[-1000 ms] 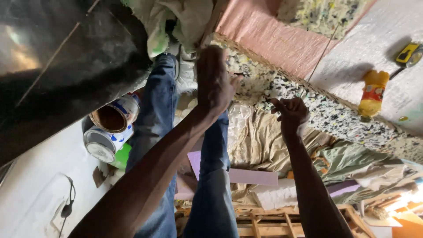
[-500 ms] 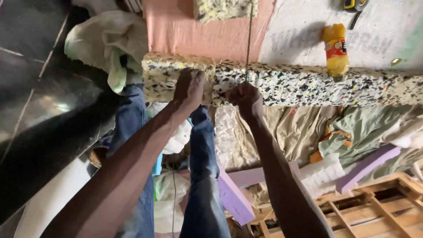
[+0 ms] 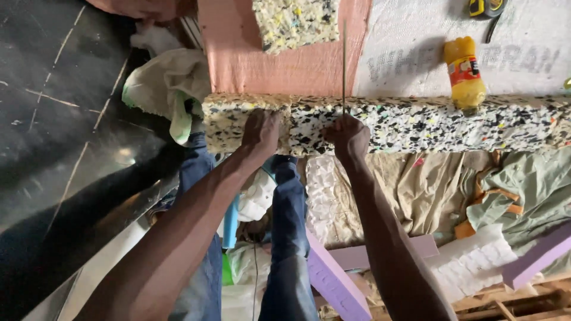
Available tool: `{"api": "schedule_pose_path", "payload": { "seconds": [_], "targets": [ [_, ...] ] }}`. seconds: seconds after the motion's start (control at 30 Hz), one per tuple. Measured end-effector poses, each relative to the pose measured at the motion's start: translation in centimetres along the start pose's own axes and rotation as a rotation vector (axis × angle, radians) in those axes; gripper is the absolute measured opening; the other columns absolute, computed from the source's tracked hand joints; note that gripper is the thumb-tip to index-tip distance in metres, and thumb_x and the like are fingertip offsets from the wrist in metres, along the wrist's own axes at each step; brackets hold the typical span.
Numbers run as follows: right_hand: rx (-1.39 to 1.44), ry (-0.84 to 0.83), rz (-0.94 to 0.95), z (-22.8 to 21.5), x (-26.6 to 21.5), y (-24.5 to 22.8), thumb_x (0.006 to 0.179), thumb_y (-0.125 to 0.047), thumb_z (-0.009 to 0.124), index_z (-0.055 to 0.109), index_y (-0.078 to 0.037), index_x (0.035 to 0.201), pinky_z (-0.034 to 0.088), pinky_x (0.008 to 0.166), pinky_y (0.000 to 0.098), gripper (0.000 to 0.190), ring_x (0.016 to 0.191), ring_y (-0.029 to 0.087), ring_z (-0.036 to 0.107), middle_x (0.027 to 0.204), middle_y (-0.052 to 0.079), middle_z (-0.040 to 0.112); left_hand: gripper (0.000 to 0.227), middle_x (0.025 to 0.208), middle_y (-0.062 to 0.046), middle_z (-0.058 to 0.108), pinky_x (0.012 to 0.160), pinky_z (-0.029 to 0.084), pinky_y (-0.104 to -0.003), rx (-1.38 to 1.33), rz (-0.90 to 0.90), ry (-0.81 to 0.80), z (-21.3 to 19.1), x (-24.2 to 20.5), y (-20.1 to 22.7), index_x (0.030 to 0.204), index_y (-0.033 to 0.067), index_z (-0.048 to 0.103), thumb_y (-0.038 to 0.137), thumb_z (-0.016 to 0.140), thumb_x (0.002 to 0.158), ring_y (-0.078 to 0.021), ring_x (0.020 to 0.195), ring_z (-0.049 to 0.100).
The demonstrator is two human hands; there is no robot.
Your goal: The person applies yellow glue from a plastic bottle onto a rectangular piece of speckled foam insulation. They press the foam onto a wooden board, then use a metal tool to scrape and trim the edges. The person repeats this process with a second piece of foam, applying glue and pressing it into place.
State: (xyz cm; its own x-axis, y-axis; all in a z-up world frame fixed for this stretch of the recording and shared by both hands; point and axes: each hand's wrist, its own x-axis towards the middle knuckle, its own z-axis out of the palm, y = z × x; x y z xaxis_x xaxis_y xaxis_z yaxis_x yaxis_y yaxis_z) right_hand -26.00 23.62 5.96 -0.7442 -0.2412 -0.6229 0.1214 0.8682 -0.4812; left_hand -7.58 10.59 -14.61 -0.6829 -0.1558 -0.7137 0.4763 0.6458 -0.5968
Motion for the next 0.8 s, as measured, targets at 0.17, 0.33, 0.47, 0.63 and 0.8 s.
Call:
{"api": "schedule_pose_path", "payload": {
  "seconds": [0.17,0.33,0.47,0.63,0.8],
  "targets": [
    [0.166,-0.165,0.085,-4.9,0.1,-1.2,0.072,-0.024,0.094,0.057,-0.014,0.067,0.053,0.049,0.0222,0.038,0.052,0.013,0.068,0.055,0.001,0.063,0.036,0.132,0.004,0.057,0.114,0.039,-0.045,0.245,0.053,-0.015,1.4,1.7,3.9,0.123,0.0223,0.056,0.050,0.039,0.108,-0.0185,0.119,0.053],
    [-0.044,-0.041,0.063,-4.2,1.9,1.6,0.071,-0.026,0.090,0.057,-0.014,0.068,0.048,0.058,0.0295,0.034,0.058,0.027,0.068,0.054,0.007,0.060,0.048,0.145,0.003,0.056,0.120,0.036,-0.049,0.440,0.137,-0.072,2.6,3.1,8.8,0.135,0.0237,0.059,0.058,0.036,0.109,-0.0210,0.130,0.053],
    [0.064,-0.121,0.087,-4.7,4.0,3.5,0.065,-0.028,0.093,0.058,-0.013,0.066,0.049,0.061,0.0291,0.038,0.057,0.023,0.068,0.053,0.008,0.061,0.036,0.119,0.002,0.063,0.092,0.042,-0.043,-0.595,-0.110,-0.138,0.9,0.7,0.9,0.113,0.0227,0.064,0.053,0.046,0.106,-0.0192,0.103,0.058],
    [0.131,-0.205,0.184,-3.6,0.3,-1.4,0.077,-0.030,0.086,0.055,-0.011,0.061,0.048,0.055,0.0257,0.040,0.047,0.019,0.067,0.050,0.009,0.063,0.029,0.076,-0.002,0.074,0.050,0.055,-0.034,-2.049,-0.485,-0.142,-2.3,-4.3,-10.5,0.077,0.0189,0.073,0.039,0.067,0.097,-0.0176,0.063,0.067],
    [0.359,-0.115,0.333,-2.2,-2.8,-6.0,0.088,-0.021,0.074,0.049,-0.004,0.071,0.043,0.036,0.0264,0.035,0.037,0.019,0.058,0.043,0.011,0.050,0.022,0.089,-0.009,0.076,0.066,0.063,-0.038,-1.411,-0.203,-0.009,-3.2,-5.5,-10.8,0.090,0.0127,0.077,0.029,0.085,0.078,-0.0253,0.088,0.072]
  ]
}}
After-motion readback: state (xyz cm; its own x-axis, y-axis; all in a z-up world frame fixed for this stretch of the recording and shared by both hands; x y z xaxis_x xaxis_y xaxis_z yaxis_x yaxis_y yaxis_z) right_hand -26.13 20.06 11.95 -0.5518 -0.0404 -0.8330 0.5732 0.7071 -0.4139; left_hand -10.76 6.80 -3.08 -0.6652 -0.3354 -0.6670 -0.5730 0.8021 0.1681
